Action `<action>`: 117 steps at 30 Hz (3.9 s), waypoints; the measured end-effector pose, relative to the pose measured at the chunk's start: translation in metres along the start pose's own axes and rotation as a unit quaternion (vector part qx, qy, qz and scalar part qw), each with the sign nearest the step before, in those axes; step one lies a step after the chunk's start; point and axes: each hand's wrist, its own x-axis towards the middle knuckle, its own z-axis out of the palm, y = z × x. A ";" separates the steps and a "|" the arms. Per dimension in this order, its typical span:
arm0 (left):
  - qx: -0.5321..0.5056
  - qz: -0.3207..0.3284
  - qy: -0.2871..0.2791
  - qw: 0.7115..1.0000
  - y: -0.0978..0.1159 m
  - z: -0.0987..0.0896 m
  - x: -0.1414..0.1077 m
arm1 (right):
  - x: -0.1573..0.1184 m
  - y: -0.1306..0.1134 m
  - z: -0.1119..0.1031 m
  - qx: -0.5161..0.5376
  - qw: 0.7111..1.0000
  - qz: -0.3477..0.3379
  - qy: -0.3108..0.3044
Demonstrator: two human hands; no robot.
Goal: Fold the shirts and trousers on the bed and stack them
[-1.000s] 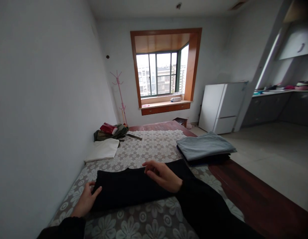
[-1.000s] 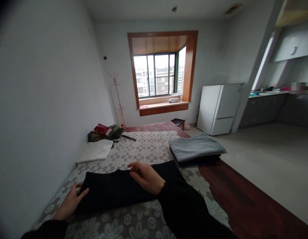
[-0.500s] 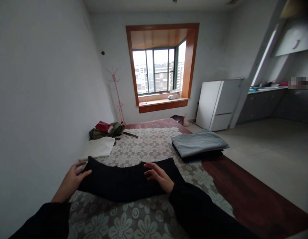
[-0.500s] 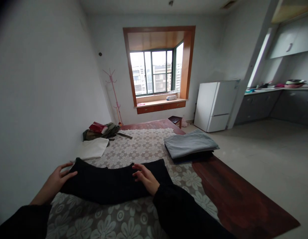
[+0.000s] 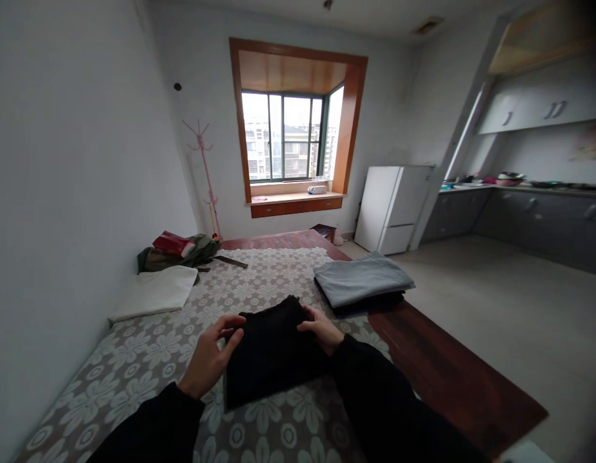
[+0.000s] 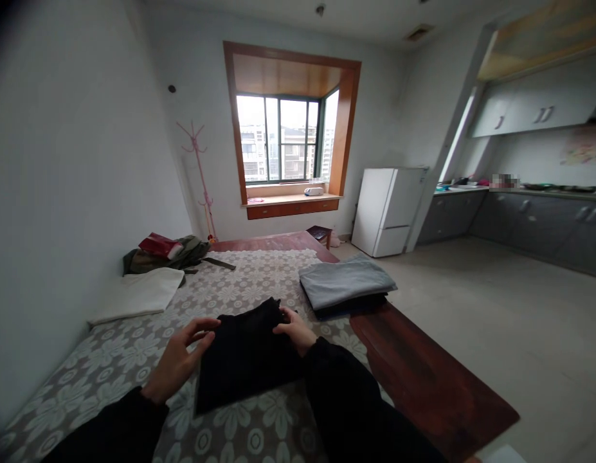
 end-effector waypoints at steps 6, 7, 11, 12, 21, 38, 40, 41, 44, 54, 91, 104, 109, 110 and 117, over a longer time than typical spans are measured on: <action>0.143 0.081 -0.031 0.986 -0.064 0.013 -0.019 | -0.002 -0.008 -0.007 -0.032 0.998 0.040 -0.028; 0.163 0.093 -0.049 0.981 -0.069 0.014 -0.020 | -0.001 -0.008 -0.009 -0.049 0.998 0.046 -0.018; 0.229 0.141 -0.099 0.958 -0.079 0.018 -0.021 | 0.005 -0.006 -0.025 -0.119 0.993 0.023 0.010; 0.243 0.152 -0.109 0.952 -0.079 0.019 -0.021 | 0.007 -0.005 -0.029 -0.143 0.990 0.017 0.014; 0.282 0.170 -0.145 0.933 -0.078 0.021 -0.024 | 0.007 0.003 -0.032 -0.365 0.924 -0.109 0.041; 0.317 0.110 -0.081 0.938 -0.086 0.024 -0.025 | -0.013 -0.011 -0.025 -0.719 0.687 0.043 0.094; 0.340 0.063 -0.022 0.938 -0.093 0.025 -0.025 | -0.015 -0.012 -0.025 -0.725 0.679 0.049 0.103; 0.346 0.038 -0.005 0.937 -0.096 0.026 -0.025 | -0.016 -0.012 -0.026 -0.726 0.677 0.056 0.110; 0.307 -0.025 -0.010 0.951 -0.101 0.027 -0.024 | -0.016 -0.012 -0.029 -0.728 0.671 0.077 0.113; -0.219 -0.138 -0.054 0.964 -0.047 0.026 -0.027 | -0.002 0.006 -0.029 -0.584 0.805 -0.053 0.090; 0.175 -0.010 0.108 0.979 -0.095 0.022 -0.025 | 0.057 -0.267 -0.095 -0.444 0.885 -0.113 0.086; 0.197 -0.023 0.098 0.975 -0.090 0.023 -0.026 | 0.055 -0.222 -0.163 -0.637 0.735 -0.142 0.184; 0.204 -0.029 0.080 0.975 -0.088 0.021 -0.026 | 0.065 -0.256 -0.134 -0.684 0.683 -0.228 0.116; 0.205 -0.030 0.075 0.975 -0.088 0.020 -0.026 | 0.066 -0.261 -0.132 -0.682 0.684 -0.237 0.106; 0.213 -0.027 0.084 0.973 -0.091 0.022 -0.026 | 0.068 -0.250 -0.177 -0.647 0.737 -0.143 0.131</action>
